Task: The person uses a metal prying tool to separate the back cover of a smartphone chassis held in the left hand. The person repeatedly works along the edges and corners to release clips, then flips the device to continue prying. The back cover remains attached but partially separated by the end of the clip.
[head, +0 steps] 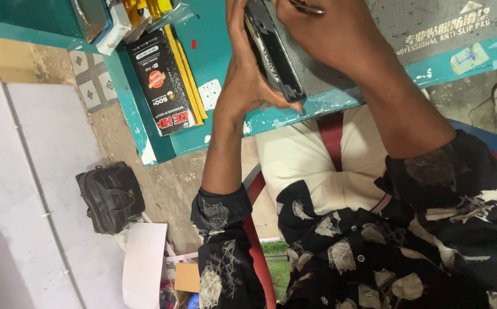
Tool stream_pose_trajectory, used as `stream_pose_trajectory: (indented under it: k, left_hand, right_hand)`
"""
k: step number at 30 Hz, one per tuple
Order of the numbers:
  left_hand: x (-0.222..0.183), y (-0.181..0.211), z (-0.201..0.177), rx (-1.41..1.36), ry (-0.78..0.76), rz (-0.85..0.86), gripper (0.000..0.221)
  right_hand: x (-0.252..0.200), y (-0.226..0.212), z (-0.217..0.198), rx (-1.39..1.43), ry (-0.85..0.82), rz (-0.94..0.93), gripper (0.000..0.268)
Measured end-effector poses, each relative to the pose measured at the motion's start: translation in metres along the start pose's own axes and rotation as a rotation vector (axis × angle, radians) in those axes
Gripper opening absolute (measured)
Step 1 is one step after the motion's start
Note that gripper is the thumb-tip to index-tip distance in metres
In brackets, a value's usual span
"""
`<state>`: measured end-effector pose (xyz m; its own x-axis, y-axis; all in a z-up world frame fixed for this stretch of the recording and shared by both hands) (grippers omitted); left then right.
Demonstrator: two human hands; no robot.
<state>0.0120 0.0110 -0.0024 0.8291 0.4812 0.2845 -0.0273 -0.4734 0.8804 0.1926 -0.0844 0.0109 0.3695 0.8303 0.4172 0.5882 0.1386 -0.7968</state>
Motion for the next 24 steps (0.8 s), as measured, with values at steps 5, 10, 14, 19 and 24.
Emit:
stream_pose_trajectory:
  k: [5,10,14,19,24]
  left_hand:
    - [0.001,0.002,0.001,-0.005,-0.007,0.014,0.176]
    - [-0.003,-0.004,0.002,0.035,-0.010,-0.005,0.179]
    - [-0.003,-0.007,0.000,0.026,0.000,-0.004,0.183]
    - [-0.004,-0.009,0.000,0.041,0.002,-0.021,0.181]
    - [-0.004,-0.010,0.002,-0.022,-0.005,-0.036,0.181]
  right_hand:
    - [-0.007,0.014,0.008,0.020,0.049,0.032,0.018]
    - [-0.016,0.030,0.018,0.031,0.115,-0.010,0.018]
    - [-0.018,0.040,0.020,-0.178,0.079,-0.112,0.007]
    - [-0.019,0.045,0.016,-0.600,0.048,-0.312,0.012]
    - [-0.020,0.040,0.016,-0.151,0.104,-0.087,0.008]
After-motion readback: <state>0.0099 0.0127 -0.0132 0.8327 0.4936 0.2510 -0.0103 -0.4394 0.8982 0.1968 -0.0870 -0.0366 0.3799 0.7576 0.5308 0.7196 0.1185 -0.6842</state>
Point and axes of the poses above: each hand's wrist, its own x-axis towards the middle knuckle, its own z-axis out of the palm, y = z × x, the point moved 1 cm from there along x, towards the middle knuckle, and after that the axes turned 10 degrees about -x, right-handed, at the moved point
